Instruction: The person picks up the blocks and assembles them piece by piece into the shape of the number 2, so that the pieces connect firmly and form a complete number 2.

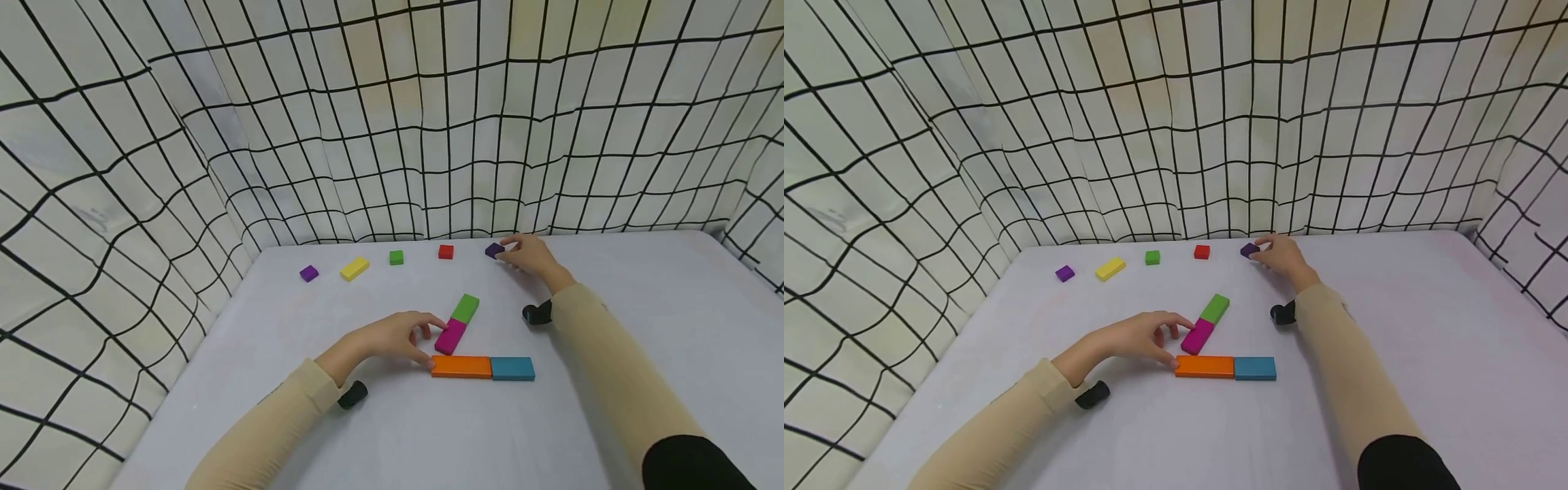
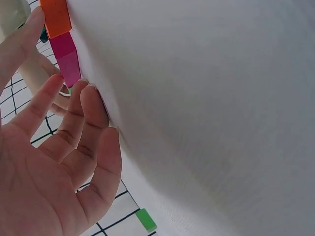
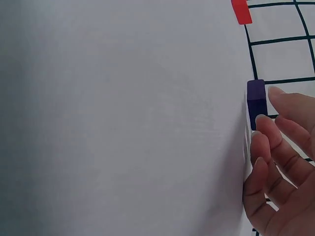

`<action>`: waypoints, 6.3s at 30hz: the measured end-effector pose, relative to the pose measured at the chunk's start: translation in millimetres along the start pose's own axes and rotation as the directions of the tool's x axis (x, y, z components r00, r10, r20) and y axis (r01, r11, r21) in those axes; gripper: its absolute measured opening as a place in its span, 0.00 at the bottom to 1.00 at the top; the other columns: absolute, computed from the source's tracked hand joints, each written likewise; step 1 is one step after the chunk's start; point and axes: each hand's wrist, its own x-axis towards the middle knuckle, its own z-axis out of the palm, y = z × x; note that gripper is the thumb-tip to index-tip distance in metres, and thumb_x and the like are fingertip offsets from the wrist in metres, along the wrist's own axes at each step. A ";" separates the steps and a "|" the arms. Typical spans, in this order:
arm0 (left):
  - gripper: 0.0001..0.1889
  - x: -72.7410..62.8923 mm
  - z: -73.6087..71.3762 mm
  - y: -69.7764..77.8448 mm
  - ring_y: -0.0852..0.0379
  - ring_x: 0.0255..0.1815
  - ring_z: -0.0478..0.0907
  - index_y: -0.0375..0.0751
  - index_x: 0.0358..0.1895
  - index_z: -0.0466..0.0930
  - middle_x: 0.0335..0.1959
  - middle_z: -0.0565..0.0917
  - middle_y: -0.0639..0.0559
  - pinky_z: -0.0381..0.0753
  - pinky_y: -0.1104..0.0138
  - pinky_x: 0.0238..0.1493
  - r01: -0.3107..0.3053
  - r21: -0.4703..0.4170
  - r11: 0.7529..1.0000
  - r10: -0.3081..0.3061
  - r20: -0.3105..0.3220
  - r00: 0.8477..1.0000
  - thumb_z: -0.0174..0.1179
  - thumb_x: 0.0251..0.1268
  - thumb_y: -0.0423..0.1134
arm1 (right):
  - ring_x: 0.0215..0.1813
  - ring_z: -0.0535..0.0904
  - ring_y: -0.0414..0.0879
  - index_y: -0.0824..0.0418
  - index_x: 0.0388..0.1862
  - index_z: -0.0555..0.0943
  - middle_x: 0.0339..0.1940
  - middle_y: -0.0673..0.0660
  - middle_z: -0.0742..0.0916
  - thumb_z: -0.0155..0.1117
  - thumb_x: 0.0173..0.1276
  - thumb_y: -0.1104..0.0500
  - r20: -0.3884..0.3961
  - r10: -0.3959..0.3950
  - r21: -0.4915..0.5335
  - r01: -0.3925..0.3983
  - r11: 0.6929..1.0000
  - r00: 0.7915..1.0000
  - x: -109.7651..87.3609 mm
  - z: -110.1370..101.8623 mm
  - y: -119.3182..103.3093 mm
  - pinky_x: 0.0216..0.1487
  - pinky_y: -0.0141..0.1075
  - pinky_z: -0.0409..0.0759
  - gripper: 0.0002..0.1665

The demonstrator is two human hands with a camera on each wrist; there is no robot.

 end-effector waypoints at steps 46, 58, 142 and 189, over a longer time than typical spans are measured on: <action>0.33 -2.5 -0.7 3.0 0.56 0.43 0.76 0.53 0.70 0.75 0.52 0.79 0.53 0.79 0.64 0.46 0.010 0.012 1.000 -0.010 -0.002 1.000 0.75 0.61 0.41 | 0.43 0.79 0.56 0.70 0.70 0.73 0.53 0.69 0.81 0.66 0.74 0.51 -0.024 0.005 -0.137 -0.009 0.991 1.000 -16.5 -8.4 -11.5 0.43 0.44 0.77 0.33; 0.33 -2.2 -1.9 5.0 0.56 0.43 0.76 0.53 0.69 0.75 0.52 0.79 0.52 0.79 0.64 0.46 0.008 0.007 1.000 -0.008 -0.006 1.000 0.75 0.61 0.41 | 0.38 0.77 0.52 0.70 0.65 0.78 0.45 0.65 0.84 0.70 0.72 0.51 -0.041 -0.075 -0.153 0.068 0.986 0.996 -28.9 -10.3 -5.0 0.36 0.39 0.74 0.31; 0.33 0.1 -2.3 1.6 0.56 0.42 0.77 0.53 0.70 0.74 0.52 0.79 0.52 0.80 0.65 0.46 -0.003 -0.003 1.000 0.003 0.006 1.000 0.75 0.61 0.41 | 0.43 0.77 0.53 0.67 0.60 0.84 0.41 0.59 0.86 0.72 0.69 0.58 0.256 -0.179 -0.138 0.219 0.966 0.950 -44.0 27.2 -35.8 0.45 0.41 0.79 0.23; 0.33 -1.7 -1.0 3.3 0.56 0.44 0.76 0.54 0.69 0.75 0.52 0.79 0.53 0.79 0.63 0.47 0.021 0.006 1.000 -0.021 0.004 1.000 0.75 0.61 0.41 | 0.46 0.80 0.54 0.64 0.67 0.79 0.43 0.57 0.86 0.69 0.69 0.65 0.262 -0.274 -0.126 0.314 0.941 0.926 -69.0 12.2 -44.8 0.46 0.41 0.84 0.26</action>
